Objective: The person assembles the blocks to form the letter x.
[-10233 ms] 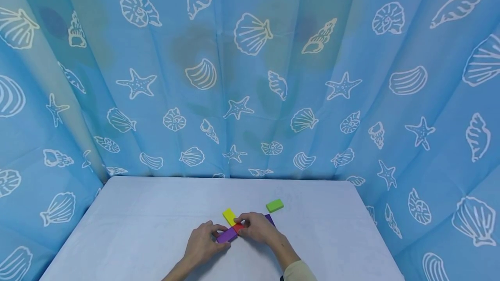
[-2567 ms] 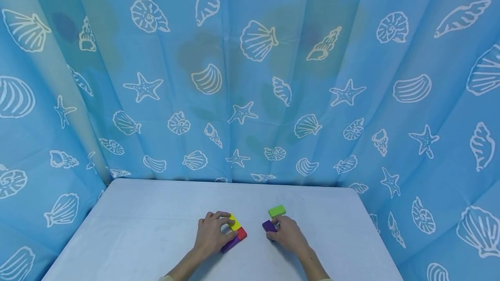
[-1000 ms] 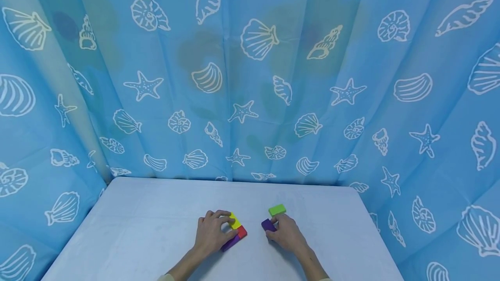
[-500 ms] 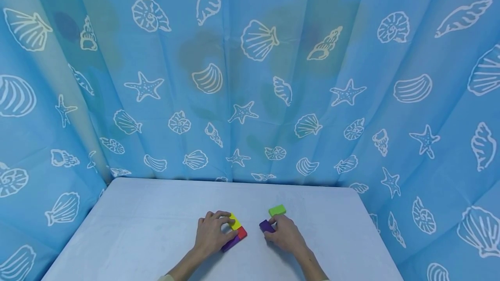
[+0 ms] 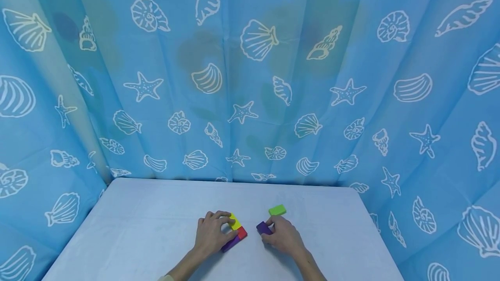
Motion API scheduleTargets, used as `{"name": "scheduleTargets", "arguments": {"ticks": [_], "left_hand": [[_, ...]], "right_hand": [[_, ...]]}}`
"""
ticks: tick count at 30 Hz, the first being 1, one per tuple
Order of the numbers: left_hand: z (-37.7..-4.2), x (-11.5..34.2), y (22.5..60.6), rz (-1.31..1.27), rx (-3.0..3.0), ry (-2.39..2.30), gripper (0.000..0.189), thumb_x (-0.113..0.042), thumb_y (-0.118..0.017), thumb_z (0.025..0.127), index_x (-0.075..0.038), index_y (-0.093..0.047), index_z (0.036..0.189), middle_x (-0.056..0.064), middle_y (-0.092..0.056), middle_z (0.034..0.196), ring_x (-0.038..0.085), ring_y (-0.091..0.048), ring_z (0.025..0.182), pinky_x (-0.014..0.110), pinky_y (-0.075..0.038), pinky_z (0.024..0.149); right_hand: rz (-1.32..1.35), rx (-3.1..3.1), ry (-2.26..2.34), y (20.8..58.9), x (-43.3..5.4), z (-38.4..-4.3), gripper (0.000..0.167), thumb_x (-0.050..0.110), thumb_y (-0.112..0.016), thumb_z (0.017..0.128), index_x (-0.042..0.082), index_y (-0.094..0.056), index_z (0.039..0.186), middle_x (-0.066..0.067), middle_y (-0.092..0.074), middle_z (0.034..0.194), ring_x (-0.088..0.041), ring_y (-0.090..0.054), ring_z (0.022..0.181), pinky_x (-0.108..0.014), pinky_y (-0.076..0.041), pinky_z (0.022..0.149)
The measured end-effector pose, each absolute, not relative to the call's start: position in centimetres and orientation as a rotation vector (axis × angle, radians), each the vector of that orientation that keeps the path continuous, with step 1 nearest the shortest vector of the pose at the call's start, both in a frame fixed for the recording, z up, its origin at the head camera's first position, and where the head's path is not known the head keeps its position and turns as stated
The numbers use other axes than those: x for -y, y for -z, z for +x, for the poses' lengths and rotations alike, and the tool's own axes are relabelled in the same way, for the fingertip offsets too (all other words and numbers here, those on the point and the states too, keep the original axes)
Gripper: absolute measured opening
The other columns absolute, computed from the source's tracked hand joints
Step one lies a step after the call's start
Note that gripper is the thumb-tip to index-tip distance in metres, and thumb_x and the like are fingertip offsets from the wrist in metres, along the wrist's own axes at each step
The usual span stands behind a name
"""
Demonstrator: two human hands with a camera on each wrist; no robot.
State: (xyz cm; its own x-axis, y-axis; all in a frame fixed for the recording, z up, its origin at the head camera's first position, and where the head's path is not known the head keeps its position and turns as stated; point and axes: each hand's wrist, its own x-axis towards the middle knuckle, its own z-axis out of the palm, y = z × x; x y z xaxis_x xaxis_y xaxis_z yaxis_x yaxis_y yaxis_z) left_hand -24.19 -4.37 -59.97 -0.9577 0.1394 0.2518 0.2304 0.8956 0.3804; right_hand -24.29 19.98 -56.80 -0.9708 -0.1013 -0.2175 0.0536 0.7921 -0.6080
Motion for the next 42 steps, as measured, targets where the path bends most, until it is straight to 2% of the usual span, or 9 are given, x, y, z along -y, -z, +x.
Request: {"name": "scheduleTargets", "arguments": {"ticks": [8, 33, 42], "left_hand": [[-24.1, 4.3, 59.9, -0.273, 2.842, 0.608, 0.035, -0.056, -0.080, 0.077, -0.029, -0.079, 0.099, -0.008, -0.069, 0.120, 0.022, -0.056, 0.105, 0.045, -0.042, 0.082], [-24.0, 4.2, 59.8, -0.245, 2.883, 0.585, 0.034, -0.055, -0.081, 0.077, -0.030, -0.079, 0.100, -0.009, -0.068, 0.122, 0.022, -0.056, 0.107, 0.045, -0.042, 0.083], [-24.2, 4.2, 59.7, -0.244, 2.869, 0.597, 0.034, -0.055, -0.081, 0.077, -0.030, -0.079, 0.100, -0.009, -0.068, 0.120, 0.022, -0.055, 0.106, 0.044, -0.041, 0.083]], "right_hand": [[-0.048, -2.727, 0.932, 56.7, -19.6, -24.3, 0.038, 0.028, -0.083, 0.082, 0.012, -0.064, 0.111, -0.001, -0.059, 0.082, -0.017, -0.056, 0.073, -0.032, -0.045, 0.064], [-0.106, -2.677, 0.895, 57.2, -18.1, -23.9, 0.037, 0.030, -0.083, 0.081, 0.014, -0.065, 0.109, 0.000, -0.059, 0.082, -0.016, -0.055, 0.074, -0.033, -0.046, 0.068], [-0.125, -2.667, 0.859, 57.1, -17.8, -23.8, 0.035, 0.030, -0.083, 0.081, 0.015, -0.065, 0.107, 0.000, -0.059, 0.081, -0.017, -0.055, 0.072, -0.032, -0.045, 0.065]]}}
